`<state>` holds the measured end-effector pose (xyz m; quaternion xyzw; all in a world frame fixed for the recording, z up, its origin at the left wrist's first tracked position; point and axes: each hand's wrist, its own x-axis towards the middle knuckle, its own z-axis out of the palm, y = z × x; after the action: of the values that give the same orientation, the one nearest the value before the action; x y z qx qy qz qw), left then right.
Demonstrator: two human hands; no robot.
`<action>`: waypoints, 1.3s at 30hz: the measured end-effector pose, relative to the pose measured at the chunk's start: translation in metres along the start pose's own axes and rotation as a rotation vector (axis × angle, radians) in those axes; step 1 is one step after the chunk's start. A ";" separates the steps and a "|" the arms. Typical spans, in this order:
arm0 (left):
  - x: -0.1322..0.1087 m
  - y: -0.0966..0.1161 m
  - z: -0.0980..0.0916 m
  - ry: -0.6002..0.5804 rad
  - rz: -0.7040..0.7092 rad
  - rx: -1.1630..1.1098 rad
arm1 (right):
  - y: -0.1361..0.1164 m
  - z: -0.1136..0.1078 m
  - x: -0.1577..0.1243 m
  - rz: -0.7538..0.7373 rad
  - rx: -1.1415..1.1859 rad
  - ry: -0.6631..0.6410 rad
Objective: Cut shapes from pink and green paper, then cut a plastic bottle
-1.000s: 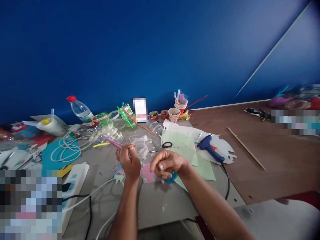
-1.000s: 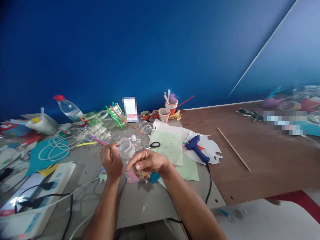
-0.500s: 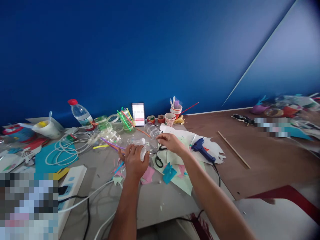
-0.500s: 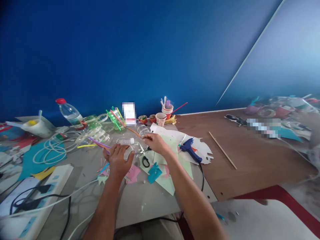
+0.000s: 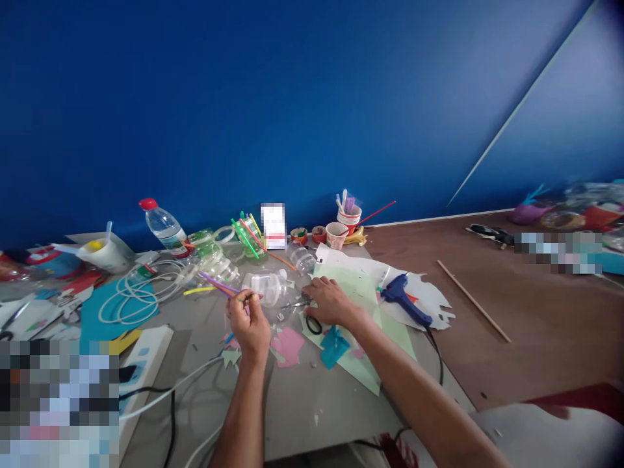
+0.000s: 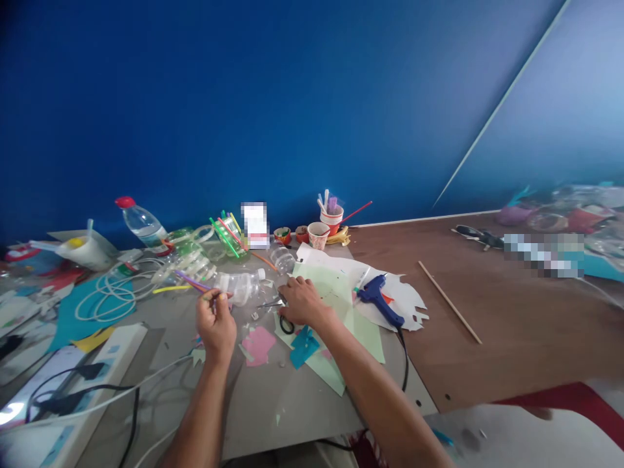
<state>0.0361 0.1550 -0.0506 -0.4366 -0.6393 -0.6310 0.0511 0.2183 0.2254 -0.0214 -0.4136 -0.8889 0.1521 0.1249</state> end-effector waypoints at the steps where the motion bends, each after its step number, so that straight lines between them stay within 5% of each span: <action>1: -0.001 0.000 0.000 -0.017 -0.046 -0.046 | 0.001 0.005 0.001 -0.004 0.028 0.042; 5: -0.004 0.002 0.002 -0.094 -0.137 -0.170 | 0.005 0.020 0.004 -0.007 0.358 0.320; 8: -0.005 0.007 0.003 -0.165 -0.146 -0.209 | 0.001 0.022 0.004 -0.048 0.622 0.388; 15: -0.007 0.007 0.004 -0.282 -0.261 -0.341 | -0.012 0.020 -0.002 -0.172 0.720 0.333; 23: -0.006 0.005 0.003 -0.276 -0.234 -0.391 | -0.006 0.027 0.004 0.099 1.399 0.195; 27: -0.004 0.008 0.001 -0.280 -0.174 -0.261 | -0.011 0.035 0.004 0.116 1.518 0.084; 31: -0.004 0.005 0.002 -0.231 -0.270 -0.345 | -0.006 0.040 0.005 0.140 1.298 0.144; 35: -0.002 0.000 0.004 -0.086 -0.421 -0.444 | 0.009 0.029 0.005 0.194 0.666 0.335; 39: 0.003 -0.007 0.004 0.115 -0.476 -0.476 | 0.015 0.015 -0.001 0.195 0.153 0.112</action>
<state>0.0319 0.1615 -0.0550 -0.2386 -0.5541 -0.7802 -0.1652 0.2247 0.2315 -0.0409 -0.4951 -0.8221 0.2076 0.1899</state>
